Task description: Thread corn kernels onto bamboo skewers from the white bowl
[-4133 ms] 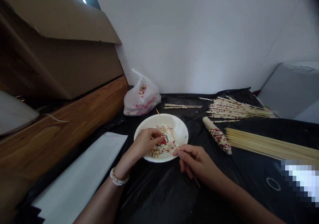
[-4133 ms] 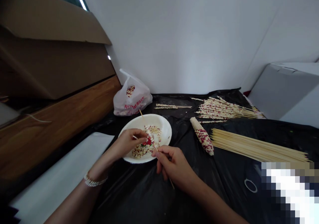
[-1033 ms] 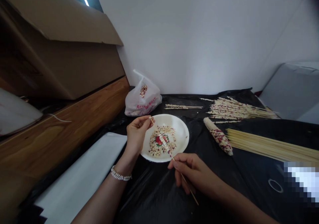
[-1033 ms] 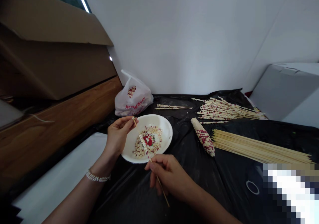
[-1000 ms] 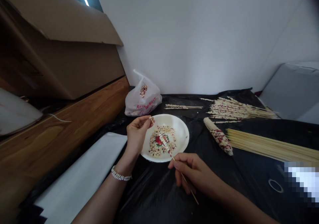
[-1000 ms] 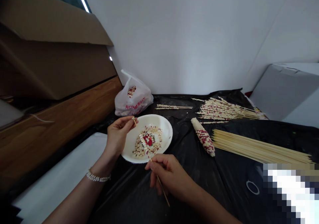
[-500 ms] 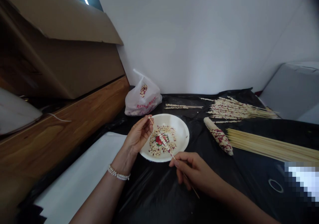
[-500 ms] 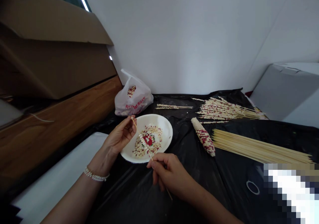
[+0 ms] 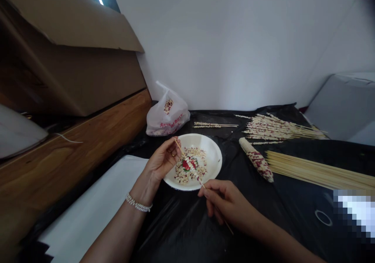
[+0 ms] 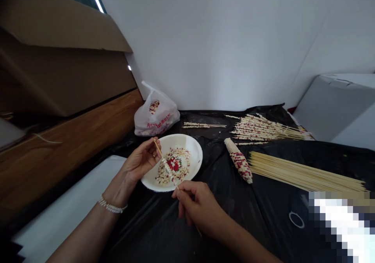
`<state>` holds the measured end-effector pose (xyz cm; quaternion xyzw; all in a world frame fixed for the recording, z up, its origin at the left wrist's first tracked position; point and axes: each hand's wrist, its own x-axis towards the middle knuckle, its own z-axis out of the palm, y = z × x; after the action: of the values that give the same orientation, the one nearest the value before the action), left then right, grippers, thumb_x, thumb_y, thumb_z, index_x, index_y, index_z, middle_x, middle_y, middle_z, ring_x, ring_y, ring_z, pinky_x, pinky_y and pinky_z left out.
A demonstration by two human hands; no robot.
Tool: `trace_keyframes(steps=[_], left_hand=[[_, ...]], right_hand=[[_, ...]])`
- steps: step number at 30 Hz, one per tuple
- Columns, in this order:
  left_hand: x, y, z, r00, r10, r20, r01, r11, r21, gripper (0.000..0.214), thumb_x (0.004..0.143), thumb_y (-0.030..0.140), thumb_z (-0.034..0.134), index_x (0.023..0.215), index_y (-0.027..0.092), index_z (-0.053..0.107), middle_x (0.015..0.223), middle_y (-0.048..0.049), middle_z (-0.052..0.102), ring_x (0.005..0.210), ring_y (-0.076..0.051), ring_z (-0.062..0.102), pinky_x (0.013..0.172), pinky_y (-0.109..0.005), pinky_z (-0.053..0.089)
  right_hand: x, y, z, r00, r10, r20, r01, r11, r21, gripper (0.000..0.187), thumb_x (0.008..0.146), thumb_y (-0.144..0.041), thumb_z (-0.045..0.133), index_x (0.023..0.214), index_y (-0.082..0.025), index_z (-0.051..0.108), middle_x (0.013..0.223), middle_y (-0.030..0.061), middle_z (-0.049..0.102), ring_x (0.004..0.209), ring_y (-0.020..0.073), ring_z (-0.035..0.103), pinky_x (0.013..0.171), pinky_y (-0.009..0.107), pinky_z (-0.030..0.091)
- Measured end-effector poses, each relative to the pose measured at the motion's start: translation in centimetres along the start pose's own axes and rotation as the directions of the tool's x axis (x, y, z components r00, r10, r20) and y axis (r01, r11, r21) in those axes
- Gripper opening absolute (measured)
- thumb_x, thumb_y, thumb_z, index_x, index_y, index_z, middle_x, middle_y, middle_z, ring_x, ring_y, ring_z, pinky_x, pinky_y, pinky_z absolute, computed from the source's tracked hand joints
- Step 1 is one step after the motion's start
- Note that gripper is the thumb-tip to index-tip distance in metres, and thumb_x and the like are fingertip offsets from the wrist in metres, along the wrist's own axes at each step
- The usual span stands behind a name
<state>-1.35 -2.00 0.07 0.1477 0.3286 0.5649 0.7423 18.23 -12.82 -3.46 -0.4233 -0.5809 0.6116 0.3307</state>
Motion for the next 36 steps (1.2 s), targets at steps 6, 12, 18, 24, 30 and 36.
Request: trace_keyframes(steps=[6,12,18,24,30,36], left_hand=[[-0.2,0.2,0.0,0.999,-0.035,0.009,0.035,0.999,0.024,0.009,0.085,0.009,0.059,0.086,0.013,0.067,0.072,-0.0037,0.07,0.065,-0.011,0.067,0.058,-0.02,0.054],[-0.4,-0.5,0.1,0.997,-0.071,0.019,0.069,0.993,0.094,0.007,0.083,0.009,0.062,0.083,0.012,0.068,0.074,-0.0039,0.07,0.065,-0.011,0.066,0.057,-0.02,0.054],[-0.7,-1.2,0.1,0.991,-0.109,0.075,0.093,0.978,0.185,0.01,0.08,0.009,0.067,0.089,0.011,0.07,0.074,-0.0038,0.069,0.066,-0.01,0.065,0.059,-0.017,0.054],[-1.2,-1.4,0.4,0.986,-0.129,0.109,0.092,0.951,0.294,0.008,0.077,0.011,0.07,0.085,0.011,0.072,0.072,-0.0045,0.069,0.059,-0.01,0.062,0.056,-0.019,0.053],[-1.4,-1.8,0.4,0.983,-0.119,0.137,0.053,0.91,0.41,0.014,0.072,0.014,0.077,0.085,0.01,0.074,0.072,-0.0051,0.068,0.058,-0.009,0.06,0.055,-0.018,0.05],[-1.4,-1.9,0.5,0.985,0.007,0.172,-0.112,0.782,0.613,0.025,0.07,0.028,0.078,0.09,0.012,0.074,0.077,-0.0048,0.069,0.065,-0.01,0.061,0.063,-0.02,0.049]], right_hand=[[0.0,0.0,0.2,0.999,-0.007,-0.038,0.005,0.999,-0.049,0.023,0.09,-0.034,0.048,0.086,-0.016,0.063,0.052,-0.0039,0.056,0.034,0.0052,0.042,0.035,0.016,0.027],[0.0,-0.1,0.2,0.997,-0.006,-0.074,0.002,0.998,-0.061,0.026,0.089,-0.038,0.049,0.086,-0.017,0.064,0.051,-0.0047,0.055,0.034,0.0061,0.041,0.035,0.017,0.027],[0.1,-0.6,-0.2,0.994,-0.041,-0.104,0.035,0.998,-0.056,0.029,0.088,-0.042,0.05,0.083,-0.017,0.064,0.051,-0.0044,0.055,0.033,0.0061,0.04,0.036,0.018,0.027],[0.0,-0.8,-0.3,0.992,-0.041,-0.117,0.036,0.998,-0.042,0.028,0.088,-0.041,0.051,0.083,-0.017,0.064,0.051,-0.0044,0.054,0.034,0.0052,0.039,0.036,0.018,0.025],[0.1,-0.7,-0.4,0.992,-0.035,-0.119,0.032,0.999,-0.024,0.029,0.087,-0.043,0.051,0.084,-0.017,0.063,0.05,-0.0042,0.053,0.034,0.0057,0.039,0.035,0.019,0.024],[0.3,-0.7,-0.7,0.99,-0.054,-0.13,0.051,0.998,-0.023,0.029,0.087,-0.043,0.05,0.077,-0.018,0.059,0.051,-0.0041,0.054,0.034,0.0055,0.039,0.035,0.018,0.024]])
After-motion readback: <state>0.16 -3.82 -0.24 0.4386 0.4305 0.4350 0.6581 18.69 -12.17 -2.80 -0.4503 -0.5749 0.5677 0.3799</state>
